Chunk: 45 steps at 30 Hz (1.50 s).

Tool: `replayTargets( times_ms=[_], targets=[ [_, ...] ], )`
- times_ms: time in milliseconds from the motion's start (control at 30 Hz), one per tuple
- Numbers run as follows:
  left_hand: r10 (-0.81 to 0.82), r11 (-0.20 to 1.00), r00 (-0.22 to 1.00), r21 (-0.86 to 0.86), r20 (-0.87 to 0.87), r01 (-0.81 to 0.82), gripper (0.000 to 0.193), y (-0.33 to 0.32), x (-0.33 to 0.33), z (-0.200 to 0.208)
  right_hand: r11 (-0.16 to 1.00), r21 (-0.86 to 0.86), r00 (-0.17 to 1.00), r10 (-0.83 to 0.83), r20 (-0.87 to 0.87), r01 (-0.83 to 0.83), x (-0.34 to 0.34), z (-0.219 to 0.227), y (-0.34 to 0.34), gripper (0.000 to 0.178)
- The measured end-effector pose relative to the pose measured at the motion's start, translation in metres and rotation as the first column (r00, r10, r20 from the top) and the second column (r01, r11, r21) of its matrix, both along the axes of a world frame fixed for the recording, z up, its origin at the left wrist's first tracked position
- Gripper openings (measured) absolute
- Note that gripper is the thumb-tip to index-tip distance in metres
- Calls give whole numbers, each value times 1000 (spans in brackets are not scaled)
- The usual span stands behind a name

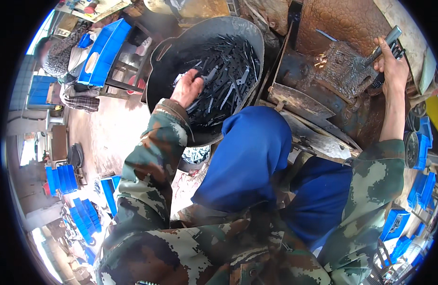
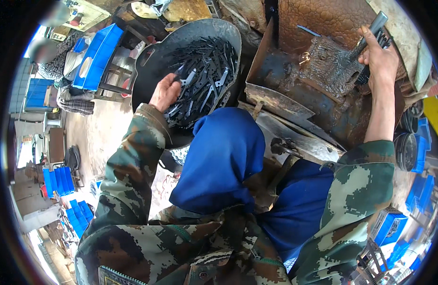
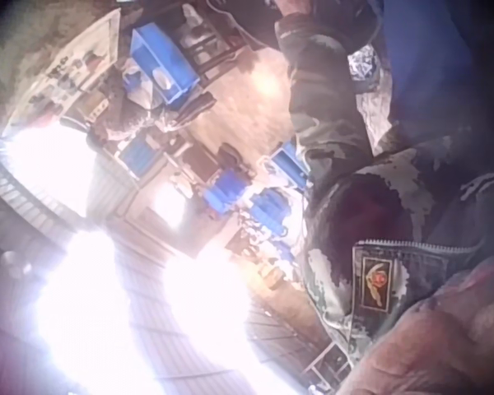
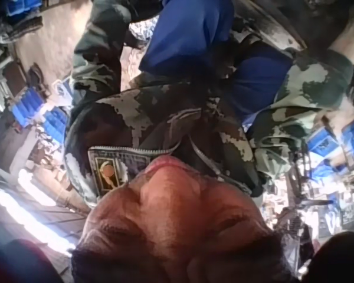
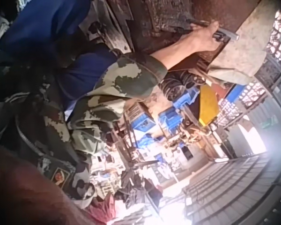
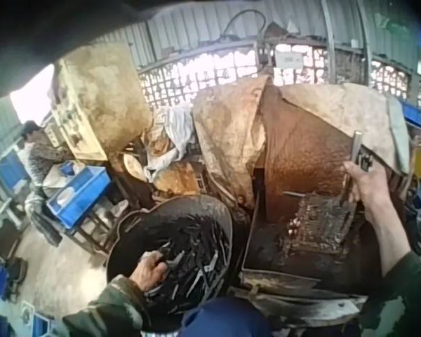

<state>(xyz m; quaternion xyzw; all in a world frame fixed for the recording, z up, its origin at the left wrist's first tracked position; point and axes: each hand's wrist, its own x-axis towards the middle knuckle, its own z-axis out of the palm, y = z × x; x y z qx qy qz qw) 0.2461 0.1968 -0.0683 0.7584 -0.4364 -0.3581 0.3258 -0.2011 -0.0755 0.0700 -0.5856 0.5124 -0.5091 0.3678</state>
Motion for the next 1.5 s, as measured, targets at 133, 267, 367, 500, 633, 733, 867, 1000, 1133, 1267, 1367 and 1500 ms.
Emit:
replayTargets(
  times_ms=[133, 267, 367, 500, 633, 733, 867, 1000, 1133, 1267, 1367, 1500],
  targets=[
    [-92, 994, 926, -17, 366, 105, 43, -11, -12, -14, 1000, 18, 1000, -8, 2, 8, 0, 1, 1, 30],
    [-19, 996, 899, 89, 437, -22, 46, -19, -25, -21, 1000, 14, 1000, -9, 9, 9, 1, 1, 2, 30],
    [-8, 998, 892, 65, 452, -24, 46, -21, -28, -16, 1000, 20, 1000, 5, 21, -5, 1, 1, 2, 30],
    [-65, 993, 898, 120, 436, 14, 44, -21, -25, -10, 1000, 25, 1000, -11, -2, 11, 0, 1, 2, 30],
    [-84, 996, 860, 72, 504, 55, 36, -27, -17, -12, 1000, 17, 1000, -10, -16, 10, 0, 0, 2, 32],
    [-51, 999, 864, 11, 501, 52, 36, -34, -6, -14, 1000, 14, 1000, -14, -24, 15, 0, 0, 2, 33],
    [73, 992, 873, -129, 483, -11, 31, -43, 8, -11, 999, 23, 999, -34, -32, 35, -1, -1, 0, 35],
    [61, 986, 975, -163, 214, -26, 24, -46, 14, 10, 1000, -4, 1000, -10, -3, 10, -1, -3, 0, 36],
    [130, 936, 969, -298, -209, -189, 19, -48, -5, 27, 1000, 8, 1000, -13, -10, 13, 0, -2, 0, 34],
    [98, 924, 896, -296, -433, -244, 31, -47, -24, 51, 1000, -1, 1000, -9, -3, 9, 1, -1, 1, 32],
    [86, 902, 832, -311, -548, -298, 16, -54, -46, 72, 1000, 9, 1000, -2, 20, 2, 3, 0, 3, 31],
    [37, 959, 848, -220, -529, -179, 17, -70, -78, 110, 998, 59, 1000, -7, -25, 9, 4, 3, 6, 35]
  ],
)
